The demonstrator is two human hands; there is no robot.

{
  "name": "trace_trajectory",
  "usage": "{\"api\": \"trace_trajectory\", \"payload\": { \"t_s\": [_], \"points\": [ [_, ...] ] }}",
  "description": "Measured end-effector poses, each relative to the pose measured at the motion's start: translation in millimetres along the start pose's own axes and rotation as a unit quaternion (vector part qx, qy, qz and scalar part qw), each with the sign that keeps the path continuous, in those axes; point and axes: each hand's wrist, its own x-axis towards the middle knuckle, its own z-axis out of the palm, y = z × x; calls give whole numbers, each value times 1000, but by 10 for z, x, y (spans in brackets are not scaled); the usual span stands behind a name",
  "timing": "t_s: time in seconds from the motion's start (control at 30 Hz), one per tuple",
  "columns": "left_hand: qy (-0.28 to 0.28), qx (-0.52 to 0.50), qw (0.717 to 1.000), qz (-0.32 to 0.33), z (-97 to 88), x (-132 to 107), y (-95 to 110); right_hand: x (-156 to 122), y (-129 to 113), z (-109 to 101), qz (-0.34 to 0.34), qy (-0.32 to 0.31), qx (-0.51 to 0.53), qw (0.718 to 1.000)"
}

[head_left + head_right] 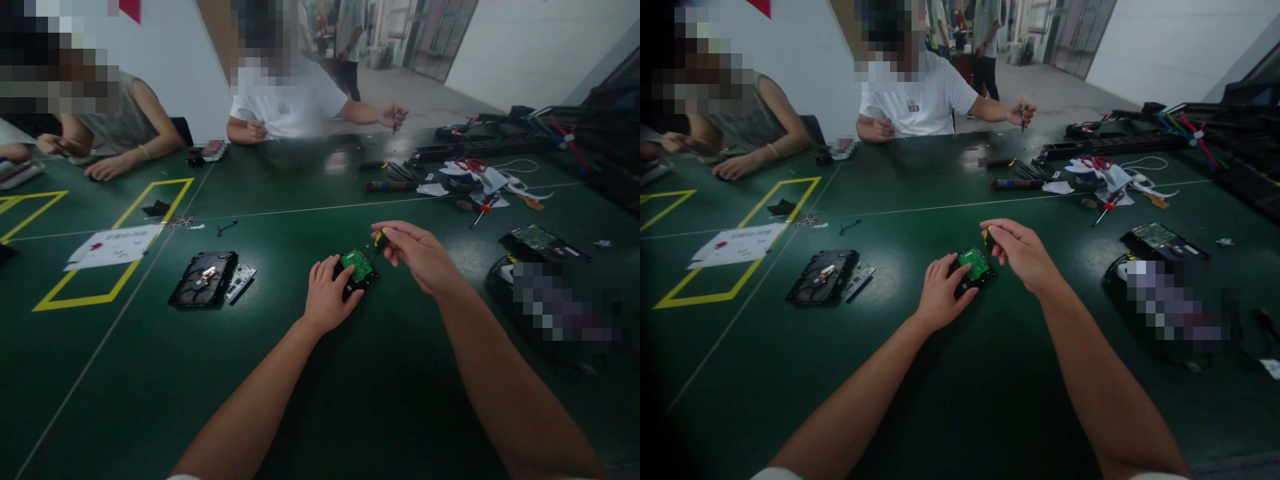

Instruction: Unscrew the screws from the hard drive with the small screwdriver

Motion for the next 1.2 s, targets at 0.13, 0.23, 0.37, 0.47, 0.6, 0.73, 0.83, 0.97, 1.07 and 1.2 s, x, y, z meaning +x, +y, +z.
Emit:
{"api": "trace_trajectory", "payload": {
  "t_s": [0.13, 0.23, 0.37, 0.47, 0.6, 0.73, 0.83, 0.97, 1.07, 1.2],
  "points": [
    [-1, 1, 1000, -4, -1, 2, 6, -19, -12, 38, 3, 6, -25, 1000],
    [-3, 1, 1000, -4, -4, 5, 10, -24, -3, 52, 13, 18, -20, 1000],
    [-2, 0, 1000, -2, -12, 6, 11, -16, 12, 36, -4, 26, 0, 1000],
    [-1, -1, 1000, -1, -13, 4, 9, -1, 16, 23, 2, 12, 30, 999],
    [0, 0, 1000, -2, -9, 1, 7, 16, 30, 22, 1, 15, 41, 999],
    [1, 0, 1000, -1, -9, 1, 7, -1, 11, 21, -22, 9, -15, 1000],
    [2, 0, 1000, -1, -7, 2, 5, -26, -24, 22, -25, -11, -43, 999],
    [1, 2, 1000, 0, -2, 2, 3, -30, -26, 37, -3, -2, -40, 999],
    [0, 2, 1000, -2, 1, 1, 2, -15, 0, 47, 11, 19, -16, 1000],
    [0, 3, 1000, -1, 8, 0, -1, -7, 1, 41, -11, 5, -9, 1000]
  ]
}}
